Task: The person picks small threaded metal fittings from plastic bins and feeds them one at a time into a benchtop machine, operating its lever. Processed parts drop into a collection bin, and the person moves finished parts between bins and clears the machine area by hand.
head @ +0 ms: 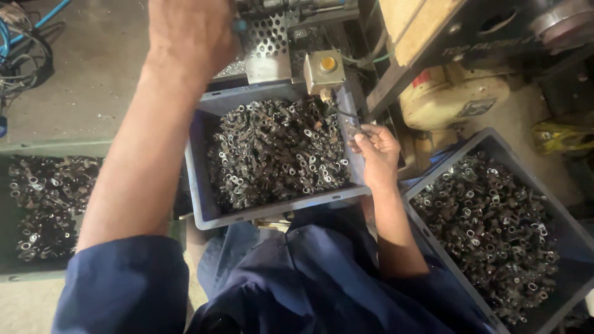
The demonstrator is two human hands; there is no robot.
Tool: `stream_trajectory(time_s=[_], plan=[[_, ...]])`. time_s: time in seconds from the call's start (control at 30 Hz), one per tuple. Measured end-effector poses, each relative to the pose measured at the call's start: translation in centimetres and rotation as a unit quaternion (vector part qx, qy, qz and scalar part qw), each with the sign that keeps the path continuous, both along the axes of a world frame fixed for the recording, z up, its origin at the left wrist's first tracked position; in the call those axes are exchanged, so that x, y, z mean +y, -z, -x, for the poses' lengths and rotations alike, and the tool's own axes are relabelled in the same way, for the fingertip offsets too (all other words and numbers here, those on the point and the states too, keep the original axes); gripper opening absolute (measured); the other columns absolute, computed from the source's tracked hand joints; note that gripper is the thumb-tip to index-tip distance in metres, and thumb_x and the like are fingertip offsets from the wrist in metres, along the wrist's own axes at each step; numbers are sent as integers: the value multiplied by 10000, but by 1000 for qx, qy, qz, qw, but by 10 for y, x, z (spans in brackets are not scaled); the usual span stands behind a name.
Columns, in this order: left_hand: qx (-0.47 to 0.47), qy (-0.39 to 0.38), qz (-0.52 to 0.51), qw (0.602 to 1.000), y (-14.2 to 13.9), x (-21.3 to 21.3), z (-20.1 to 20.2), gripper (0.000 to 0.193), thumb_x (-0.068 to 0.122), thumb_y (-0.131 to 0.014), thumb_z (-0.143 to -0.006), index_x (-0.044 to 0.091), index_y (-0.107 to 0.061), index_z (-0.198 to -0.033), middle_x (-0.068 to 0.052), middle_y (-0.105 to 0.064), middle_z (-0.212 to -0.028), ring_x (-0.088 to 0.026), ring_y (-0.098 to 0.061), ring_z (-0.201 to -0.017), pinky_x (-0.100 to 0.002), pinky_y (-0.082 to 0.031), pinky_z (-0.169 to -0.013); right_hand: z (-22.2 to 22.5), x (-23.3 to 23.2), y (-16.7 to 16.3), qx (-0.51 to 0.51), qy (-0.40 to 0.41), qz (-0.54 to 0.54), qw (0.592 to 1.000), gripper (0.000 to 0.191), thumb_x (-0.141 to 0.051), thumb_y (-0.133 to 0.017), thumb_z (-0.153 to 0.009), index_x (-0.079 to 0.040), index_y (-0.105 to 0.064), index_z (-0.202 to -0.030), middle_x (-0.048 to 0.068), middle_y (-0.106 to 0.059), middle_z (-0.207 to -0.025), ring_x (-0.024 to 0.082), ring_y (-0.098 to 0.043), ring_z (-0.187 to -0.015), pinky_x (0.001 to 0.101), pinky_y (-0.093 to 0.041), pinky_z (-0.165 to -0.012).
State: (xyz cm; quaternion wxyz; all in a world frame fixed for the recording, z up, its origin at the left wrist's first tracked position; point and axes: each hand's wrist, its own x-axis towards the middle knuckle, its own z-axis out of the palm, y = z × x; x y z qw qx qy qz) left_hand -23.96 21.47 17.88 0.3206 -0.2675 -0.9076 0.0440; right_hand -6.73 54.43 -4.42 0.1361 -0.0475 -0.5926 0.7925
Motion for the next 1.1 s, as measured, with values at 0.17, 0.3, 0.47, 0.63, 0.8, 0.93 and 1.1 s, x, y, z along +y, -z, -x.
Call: stream_trajectory(time_s=[0.17,0.3,0.47,0.63,0.8,0.93,1.1], plan=[[-129,89,-163,974,40,-17,15,180,244,-820,-867,128,-821,-1004,-184,-727,-877,-370,-707,-798,-464,-557,-715,1,2,3,-4,2,20,1000,247,38,-673,-959,21,-656,-1205,115,-745,-1066,164,-708,-837,270,-557,-741],[-294,92,-302,902,82,-46,-24,225,193,-758,-909,83,-787,-1103,-203,-744,-940,-369,-730,-844,-441,-568,-803,3,2,-7,-11,6,88,996,249,61,-674,-931,43,-657,-1178,136,-747,-1037,196,-720,-825,292,-573,-732],[-252,53,-386,886,141,-71,-140,234,72,-756,-875,44,-742,-1107,-198,-740,-1021,-386,-729,-914,-421,-583,-777,1,-19,-40,-40,-7,145,989,290,-27,-649,-958,60,-658,-1234,152,-738,-1113,221,-717,-918,313,-572,-810],[-254,-4,-349,902,171,-71,-204,211,106,-712,-865,58,-736,-1069,-155,-741,-940,-357,-697,-877,-461,-545,-830,36,-82,-72,-32,-108,160,981,333,-53,-644,-967,68,-639,-1278,155,-717,-1166,254,-709,-994,340,-555,-853],[-247,-15,-346,905,171,-70,-203,241,119,-685,-891,59,-725,-1121,-139,-717,-928,-363,-672,-857,-458,-528,-803,129,-141,-89,14,-116,194,974,269,-58,-672,-977,66,-654,-1215,179,-731,-1120,244,-719,-950,349,-574,-809],[-243,-21,-329,912,168,-70,-202,262,118,-689,-880,68,-720,-1136,-128,-708,-926,-366,-651,-840,-462,-523,-787,195,-168,-81,-5,-18,200,980,180,-53,-703,-929,29,-649,-1079,172,-731,-1024,274,-732,-912,360,-594,-777],[-249,-28,-327,911,168,-70,-203,287,125,-697,-873,68,-717,-1153,-123,-693,-893,-357,-641,-823,-462,-518,-780,242,-181,-74,-10,13,223,975,161,-79,-724,-912,-1,-641,-1026,125,-708,-1012,291,-714,-893,373,-587,-743]])
